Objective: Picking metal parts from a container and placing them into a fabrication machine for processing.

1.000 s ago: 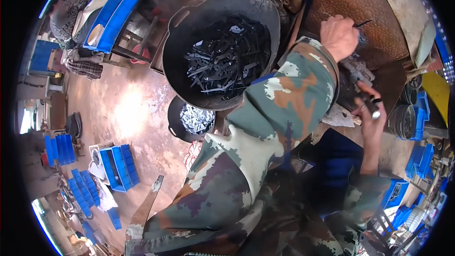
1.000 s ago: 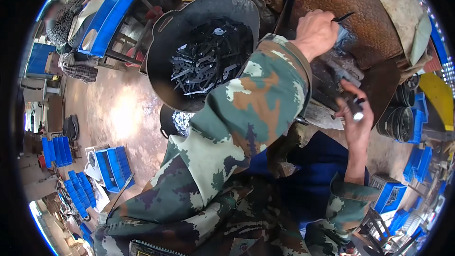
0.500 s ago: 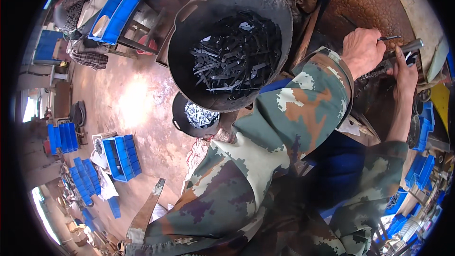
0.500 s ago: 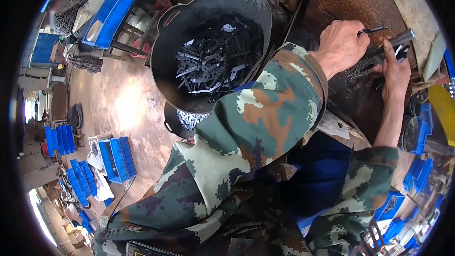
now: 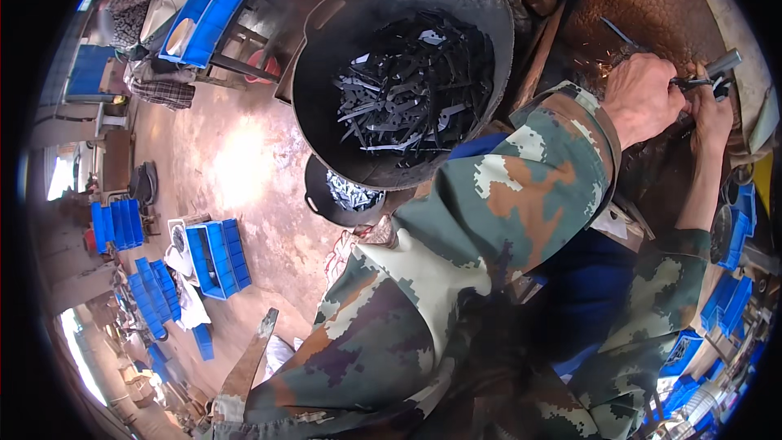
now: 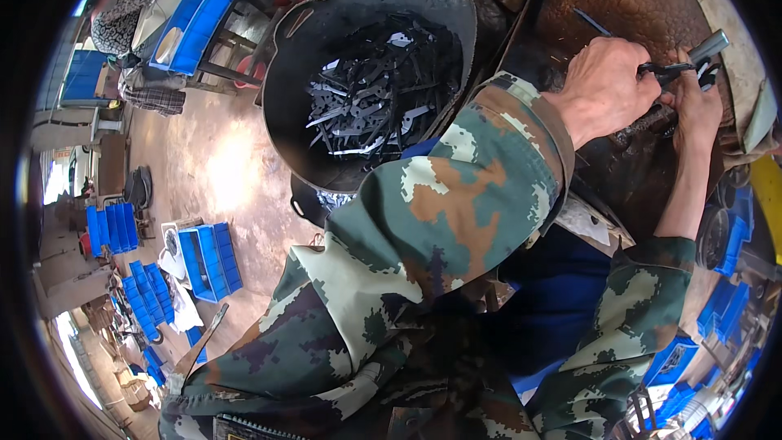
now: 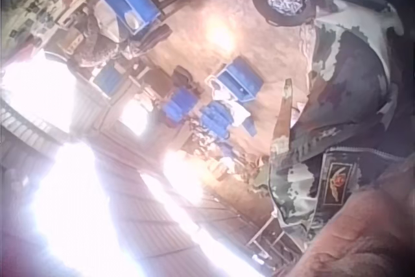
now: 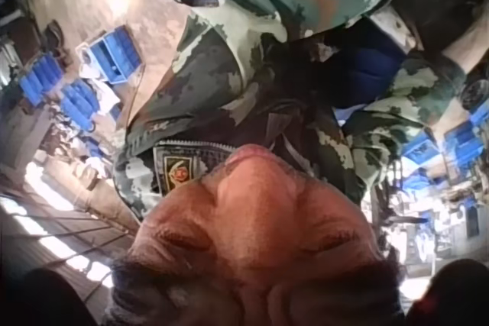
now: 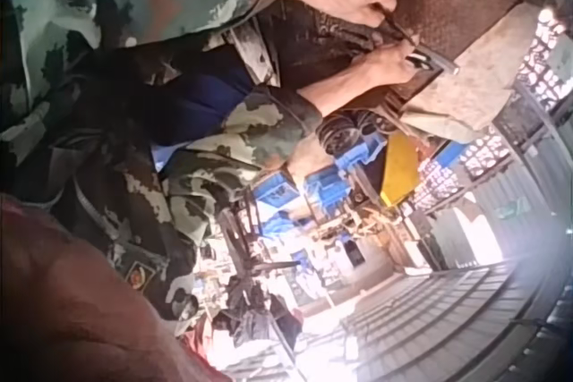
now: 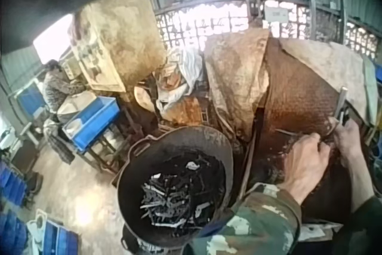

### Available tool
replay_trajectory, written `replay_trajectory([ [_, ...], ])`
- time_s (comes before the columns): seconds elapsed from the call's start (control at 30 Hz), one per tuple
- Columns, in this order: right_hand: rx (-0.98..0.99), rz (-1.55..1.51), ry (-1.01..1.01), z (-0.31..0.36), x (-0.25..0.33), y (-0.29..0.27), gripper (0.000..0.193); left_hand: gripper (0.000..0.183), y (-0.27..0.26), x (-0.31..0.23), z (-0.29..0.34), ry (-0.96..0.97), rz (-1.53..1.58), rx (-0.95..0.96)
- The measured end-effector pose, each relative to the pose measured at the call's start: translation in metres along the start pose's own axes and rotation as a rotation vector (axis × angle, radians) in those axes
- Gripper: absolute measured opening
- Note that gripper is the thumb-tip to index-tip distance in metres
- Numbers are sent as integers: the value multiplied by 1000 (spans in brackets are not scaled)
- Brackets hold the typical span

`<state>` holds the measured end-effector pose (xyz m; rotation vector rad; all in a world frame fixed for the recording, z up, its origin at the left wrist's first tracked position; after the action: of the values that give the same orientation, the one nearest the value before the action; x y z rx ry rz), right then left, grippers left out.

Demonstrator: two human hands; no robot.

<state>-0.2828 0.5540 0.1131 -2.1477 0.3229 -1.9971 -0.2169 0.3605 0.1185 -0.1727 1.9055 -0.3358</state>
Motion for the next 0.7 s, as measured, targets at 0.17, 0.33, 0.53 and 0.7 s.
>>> replay_trajectory([
  [0.17,19,78,49,-14,-25,-8,32,25,-34,-5,-4,-70,47,95],
  [0.33,-70,143,-6,-5,-5,-21,33,16,-135,8,21,-41,-130,315],
  [0.53,9,114,-92,-26,-17,-11,33,37,-281,121,150,-473,-688,337],
  [0.7,24,110,-73,-16,-19,-15,31,42,-279,163,246,-794,-646,448],
])
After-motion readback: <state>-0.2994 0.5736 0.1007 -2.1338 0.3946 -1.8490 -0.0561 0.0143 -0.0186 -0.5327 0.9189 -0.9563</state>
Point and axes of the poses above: each hand's wrist, its own z-axis away from the middle knuckle, its own y-axis out of the palm, x = y × z, the point moved 6 cm from there along -z, towards the middle knuckle, and after that the axes turned 13 degrees about x, right-handed, at the moved point
